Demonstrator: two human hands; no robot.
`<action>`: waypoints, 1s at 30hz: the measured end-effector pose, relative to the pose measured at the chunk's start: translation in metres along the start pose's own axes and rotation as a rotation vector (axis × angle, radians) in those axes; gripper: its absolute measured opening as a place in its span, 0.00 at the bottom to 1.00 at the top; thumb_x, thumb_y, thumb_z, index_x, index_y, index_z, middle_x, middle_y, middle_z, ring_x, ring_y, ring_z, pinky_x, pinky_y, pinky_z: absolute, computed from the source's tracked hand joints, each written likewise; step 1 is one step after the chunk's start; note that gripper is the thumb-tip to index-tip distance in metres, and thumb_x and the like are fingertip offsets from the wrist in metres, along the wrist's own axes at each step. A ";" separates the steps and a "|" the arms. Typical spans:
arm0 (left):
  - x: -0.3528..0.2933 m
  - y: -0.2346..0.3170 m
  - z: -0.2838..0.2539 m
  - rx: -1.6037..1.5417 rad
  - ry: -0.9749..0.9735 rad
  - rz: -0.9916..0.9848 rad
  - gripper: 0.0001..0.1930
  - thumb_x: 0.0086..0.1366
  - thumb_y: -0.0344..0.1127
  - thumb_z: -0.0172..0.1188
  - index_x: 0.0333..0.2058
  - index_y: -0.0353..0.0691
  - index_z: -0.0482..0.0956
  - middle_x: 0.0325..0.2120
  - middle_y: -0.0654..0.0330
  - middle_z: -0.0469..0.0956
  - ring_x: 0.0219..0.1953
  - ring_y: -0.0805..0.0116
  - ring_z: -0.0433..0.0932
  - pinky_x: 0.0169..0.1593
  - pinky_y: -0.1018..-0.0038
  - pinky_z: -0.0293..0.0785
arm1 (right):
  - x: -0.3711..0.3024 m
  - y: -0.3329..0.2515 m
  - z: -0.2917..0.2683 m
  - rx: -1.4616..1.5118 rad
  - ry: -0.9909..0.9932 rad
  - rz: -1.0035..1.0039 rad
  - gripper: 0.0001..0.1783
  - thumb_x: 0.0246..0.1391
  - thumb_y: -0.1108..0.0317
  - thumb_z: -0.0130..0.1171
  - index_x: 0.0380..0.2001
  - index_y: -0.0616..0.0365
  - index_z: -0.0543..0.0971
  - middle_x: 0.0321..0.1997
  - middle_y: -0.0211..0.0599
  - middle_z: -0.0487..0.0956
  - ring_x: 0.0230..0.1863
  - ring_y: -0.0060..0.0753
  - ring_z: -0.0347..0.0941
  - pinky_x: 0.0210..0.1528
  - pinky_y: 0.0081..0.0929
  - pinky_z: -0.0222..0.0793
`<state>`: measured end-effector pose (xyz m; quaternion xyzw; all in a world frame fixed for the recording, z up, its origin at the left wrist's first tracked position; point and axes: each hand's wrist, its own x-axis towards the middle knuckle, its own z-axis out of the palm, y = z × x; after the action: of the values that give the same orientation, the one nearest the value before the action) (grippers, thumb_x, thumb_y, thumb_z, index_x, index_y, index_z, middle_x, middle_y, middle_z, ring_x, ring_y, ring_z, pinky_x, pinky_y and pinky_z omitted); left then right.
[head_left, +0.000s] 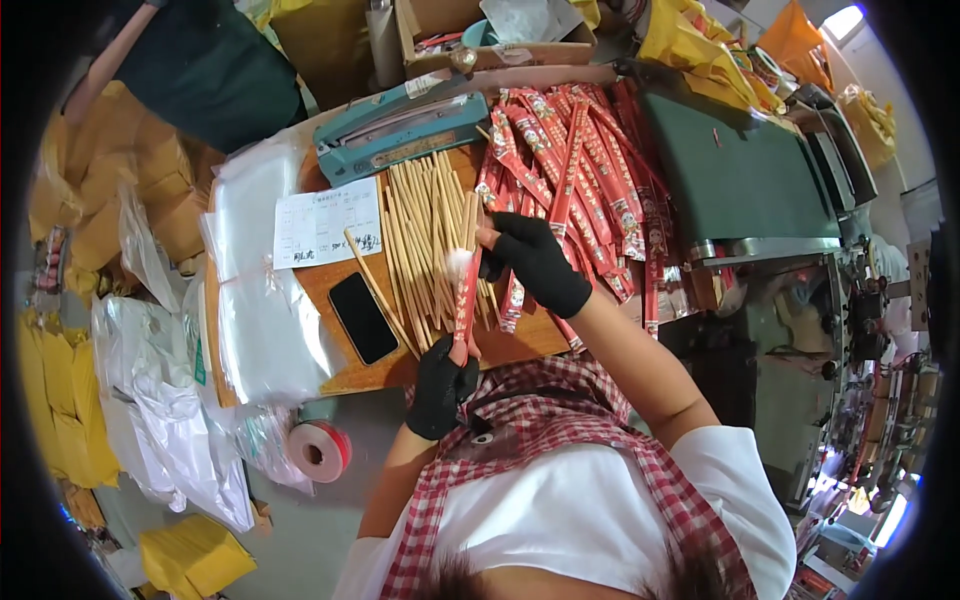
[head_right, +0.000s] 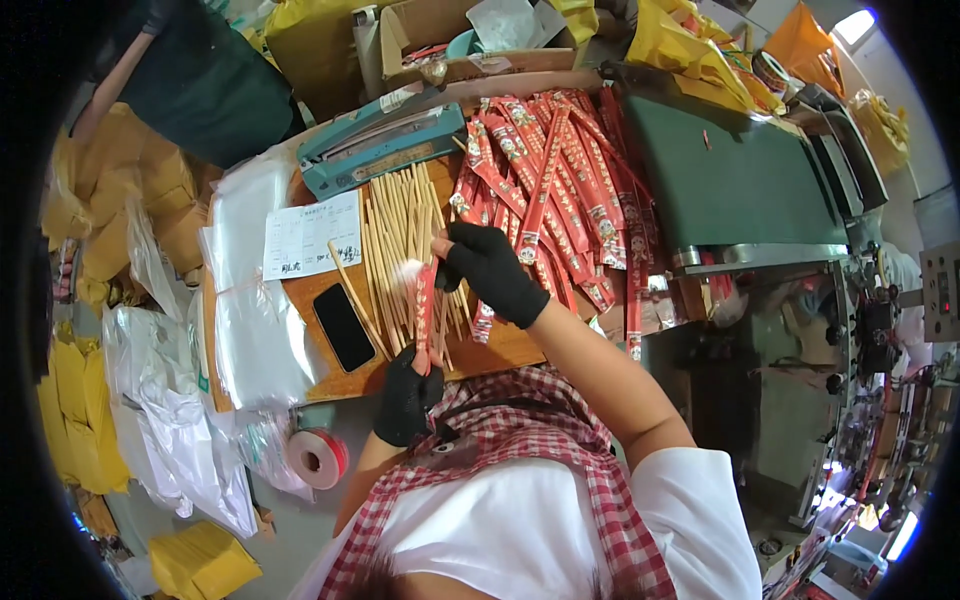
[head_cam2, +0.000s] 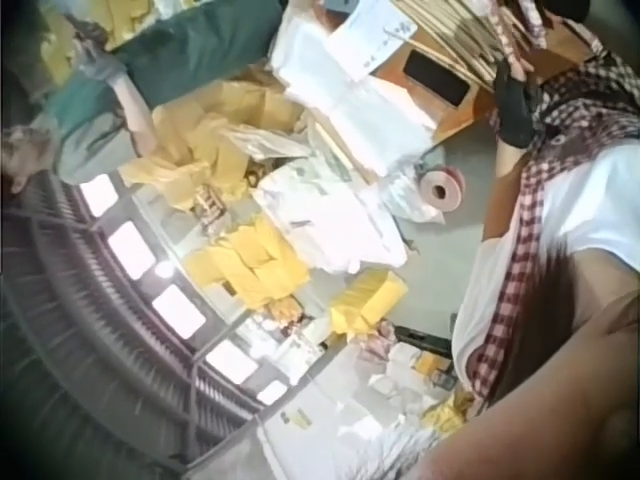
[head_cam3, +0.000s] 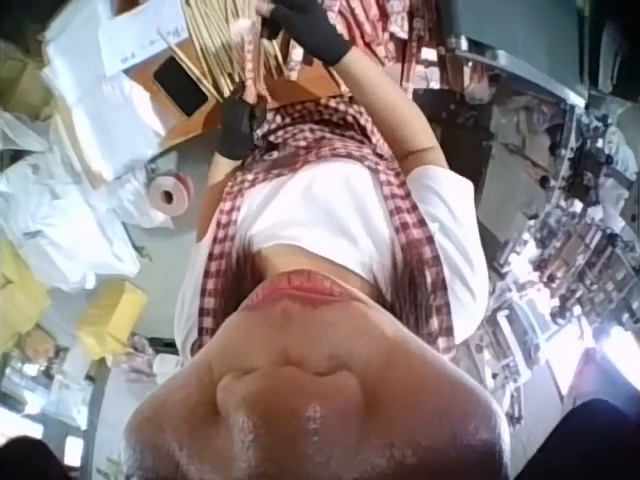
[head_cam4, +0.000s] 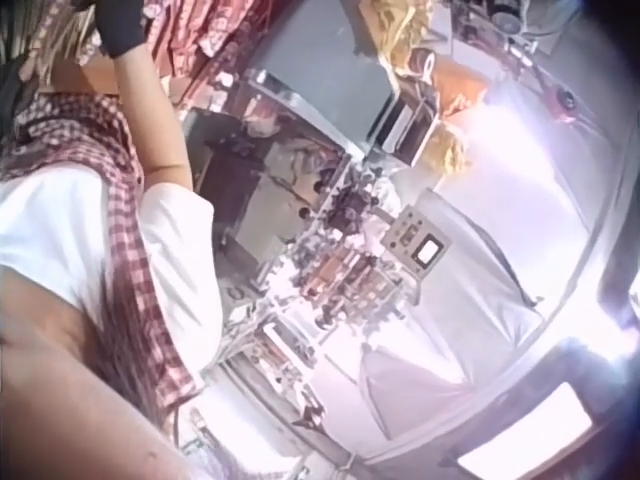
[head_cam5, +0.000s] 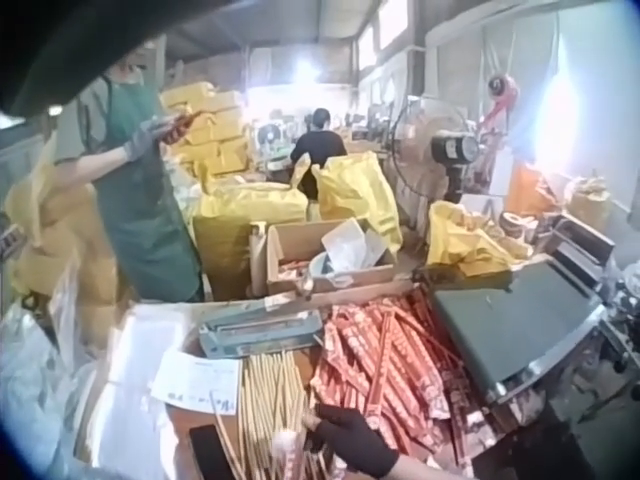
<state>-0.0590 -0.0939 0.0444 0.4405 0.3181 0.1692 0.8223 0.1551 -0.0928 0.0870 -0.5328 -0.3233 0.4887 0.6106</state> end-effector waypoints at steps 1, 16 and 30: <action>-0.004 0.003 -0.002 -0.092 -0.036 -0.038 0.16 0.68 0.46 0.44 0.31 0.39 0.68 0.12 0.69 0.60 0.12 0.82 0.56 0.17 0.83 0.48 | -0.003 -0.001 0.003 0.068 -0.044 0.048 0.12 0.55 0.60 0.54 0.30 0.60 0.74 0.21 0.28 0.74 0.21 0.19 0.70 0.26 0.18 0.65; -0.059 -0.040 -0.079 0.581 0.288 0.042 0.13 0.64 0.38 0.50 0.22 0.37 0.68 0.14 0.63 0.63 0.16 0.71 0.63 0.21 0.75 0.60 | 0.109 0.023 0.025 0.124 0.231 -0.152 0.16 0.53 0.59 0.53 0.32 0.64 0.72 0.28 0.33 0.72 0.33 0.27 0.70 0.37 0.30 0.65; 0.015 0.024 -0.065 0.137 0.341 0.244 0.22 0.65 0.49 0.49 0.45 0.35 0.73 0.29 0.60 0.75 0.23 0.77 0.73 0.27 0.81 0.69 | 0.103 -0.035 -0.073 -1.229 0.380 -0.478 0.13 0.51 0.64 0.53 0.38 0.58 0.76 0.30 0.40 0.77 0.33 0.39 0.73 0.36 0.33 0.69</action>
<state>-0.0914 -0.0321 0.0327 0.4953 0.4078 0.3174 0.6983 0.2625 -0.0188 0.0912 -0.7729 -0.5380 -0.0336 0.3348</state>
